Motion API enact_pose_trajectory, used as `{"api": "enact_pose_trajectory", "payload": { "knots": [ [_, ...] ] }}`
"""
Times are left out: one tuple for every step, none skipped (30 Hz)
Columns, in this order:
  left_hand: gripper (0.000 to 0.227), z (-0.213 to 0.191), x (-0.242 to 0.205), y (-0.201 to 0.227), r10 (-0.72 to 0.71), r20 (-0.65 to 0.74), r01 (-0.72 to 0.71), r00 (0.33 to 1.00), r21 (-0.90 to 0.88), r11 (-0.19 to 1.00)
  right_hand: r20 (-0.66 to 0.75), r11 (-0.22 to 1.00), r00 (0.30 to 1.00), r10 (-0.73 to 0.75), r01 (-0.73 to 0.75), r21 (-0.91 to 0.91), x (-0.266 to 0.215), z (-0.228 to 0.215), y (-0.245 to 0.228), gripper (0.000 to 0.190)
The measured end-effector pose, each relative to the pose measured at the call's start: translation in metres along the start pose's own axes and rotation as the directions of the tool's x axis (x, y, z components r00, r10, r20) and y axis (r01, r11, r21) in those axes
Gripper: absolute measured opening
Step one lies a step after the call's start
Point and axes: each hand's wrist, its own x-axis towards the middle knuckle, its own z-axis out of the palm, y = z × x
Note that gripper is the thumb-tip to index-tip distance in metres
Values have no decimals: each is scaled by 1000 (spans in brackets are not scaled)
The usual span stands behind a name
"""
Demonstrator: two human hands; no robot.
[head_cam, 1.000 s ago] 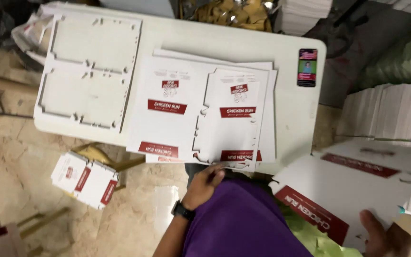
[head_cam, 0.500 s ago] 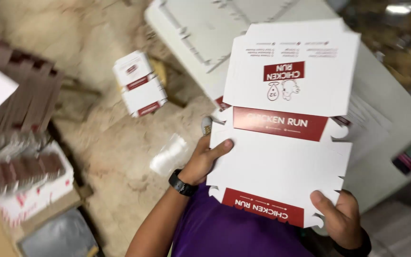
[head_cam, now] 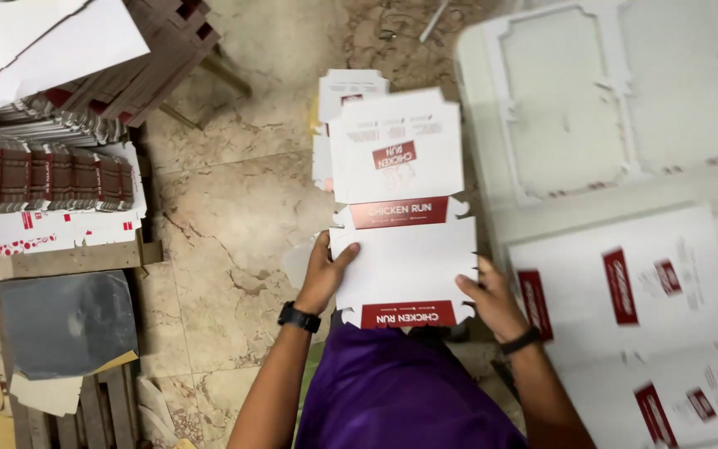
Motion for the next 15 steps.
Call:
{"api": "enact_pose_trajectory", "payload": {
  "knots": [
    [40,-16,34,-22,-24,-75,21,997,-39,999,-30,1000,999,28,-28,3,34,15,10,55],
    [40,-31,66,-31,-34,-83,30,996,-49,998,-23,999,999,38,-38,-7,61,30,4,55],
    [41,-46,94,-43,-86,-114,82,990,-42,996,-24,991,992,127,-128,-42,83,46,1,60],
    [42,-60,120,-56,-138,-144,134,980,-37,990,-29,973,976,214,-216,-77,105,60,-2,66],
    [42,-74,147,-72,-157,-152,153,976,-39,987,-22,969,972,233,-235,-79,121,72,-19,66],
    [47,-86,171,-89,-206,-151,217,967,58,974,-16,938,948,318,-317,-137,136,83,-34,77],
    [52,-98,197,-107,-249,-150,272,957,159,949,-17,900,919,395,-390,-192,152,92,-49,88],
    [52,-100,205,-96,-262,-153,286,953,159,945,-14,895,913,408,-403,-191,162,100,-54,88],
    [54,-102,214,-85,-273,-133,295,953,199,934,-35,888,917,396,-393,-238,171,106,-60,84],
    [56,-103,221,-74,-284,-112,303,952,239,922,-55,879,922,384,-383,-285,179,112,-65,80],
    [56,-103,229,-56,-295,-105,312,950,242,919,-62,875,917,395,-395,-280,194,112,-58,80],
    [58,-103,236,-38,-269,-96,285,958,240,928,-76,894,942,326,-333,-300,207,111,-50,71],
    [60,-103,241,-21,-244,-91,259,966,236,937,-86,907,963,255,-269,-323,220,109,-41,64],
    [60,-104,245,-11,-255,-88,269,963,238,933,-90,905,960,266,-281,-321,227,110,-38,64],
    [62,-105,252,0,-226,-81,239,971,236,942,-102,905,963,249,-269,-330,237,110,-37,63]
  ]
}}
